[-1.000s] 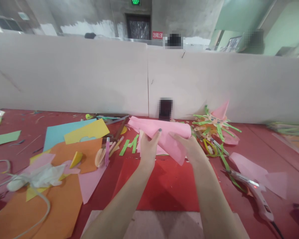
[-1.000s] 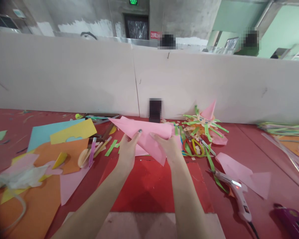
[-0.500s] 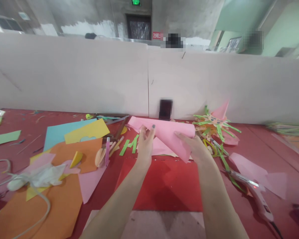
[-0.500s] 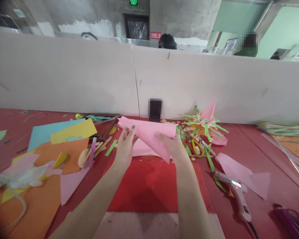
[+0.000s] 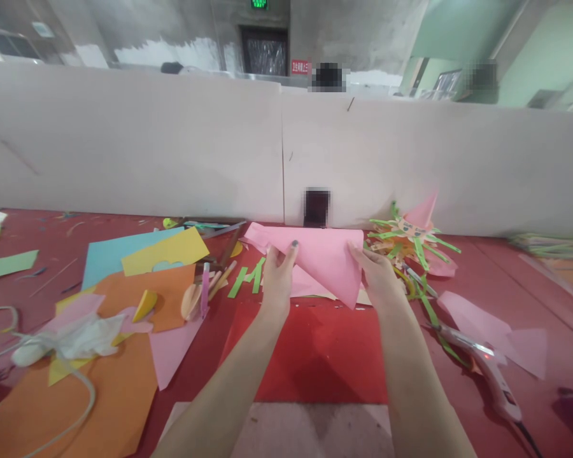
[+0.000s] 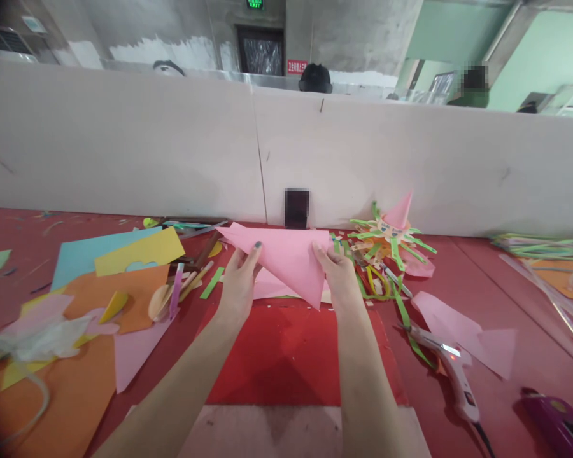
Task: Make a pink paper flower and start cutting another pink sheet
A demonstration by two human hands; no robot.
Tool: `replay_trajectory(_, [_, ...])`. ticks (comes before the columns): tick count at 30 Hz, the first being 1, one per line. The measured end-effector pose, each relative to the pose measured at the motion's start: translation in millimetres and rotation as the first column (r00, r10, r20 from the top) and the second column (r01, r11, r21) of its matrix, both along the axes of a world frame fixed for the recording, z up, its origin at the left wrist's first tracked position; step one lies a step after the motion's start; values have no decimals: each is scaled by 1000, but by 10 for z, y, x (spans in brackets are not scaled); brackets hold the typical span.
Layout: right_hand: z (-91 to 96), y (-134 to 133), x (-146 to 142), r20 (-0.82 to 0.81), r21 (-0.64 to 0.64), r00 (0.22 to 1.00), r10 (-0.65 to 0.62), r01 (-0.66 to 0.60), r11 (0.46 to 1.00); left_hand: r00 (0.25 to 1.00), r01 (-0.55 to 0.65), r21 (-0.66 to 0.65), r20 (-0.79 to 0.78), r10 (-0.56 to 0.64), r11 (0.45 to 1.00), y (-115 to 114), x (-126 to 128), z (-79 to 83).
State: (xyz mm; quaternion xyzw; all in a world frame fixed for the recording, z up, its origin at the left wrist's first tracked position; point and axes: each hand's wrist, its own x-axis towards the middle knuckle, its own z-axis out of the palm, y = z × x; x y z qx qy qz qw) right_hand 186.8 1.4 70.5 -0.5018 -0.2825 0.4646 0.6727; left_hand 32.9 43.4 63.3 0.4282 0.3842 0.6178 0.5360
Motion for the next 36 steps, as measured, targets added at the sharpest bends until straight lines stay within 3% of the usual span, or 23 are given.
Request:
replay_trajectory(8, [-13,-27,45,164,-48,969,183,-177,983,965,53,22,255,-56,998,-29,-37,155])
replay_trajectory(15, [7,-23,57,14,41,1000,-14,13,999,948,119,58,291,-131,991,-61,6,162])
replay_trajectory(19, [-14,-16,69,45,121,999,24,-30,992,953,129,67,268,-143,989,-61,0,144])
replay_trajectory(23, [-7,-31,55,76,121,994,83,-92,988,951,150,41,268,-155,988,-31,-26,106])
replay_trajectory(27, [17,-38,38,43,71,999,26,-29,997,940,184,105,272,-207,977,-33,-24,107])
replay_trajectory(31, [31,-48,55,31,105,999,-36,33,994,926,227,159,269,-264,961,-64,-5,142])
replay_trajectory(36, [0,-36,81,57,144,998,-20,11,989,931,164,159,301,-206,974,-57,-3,134])
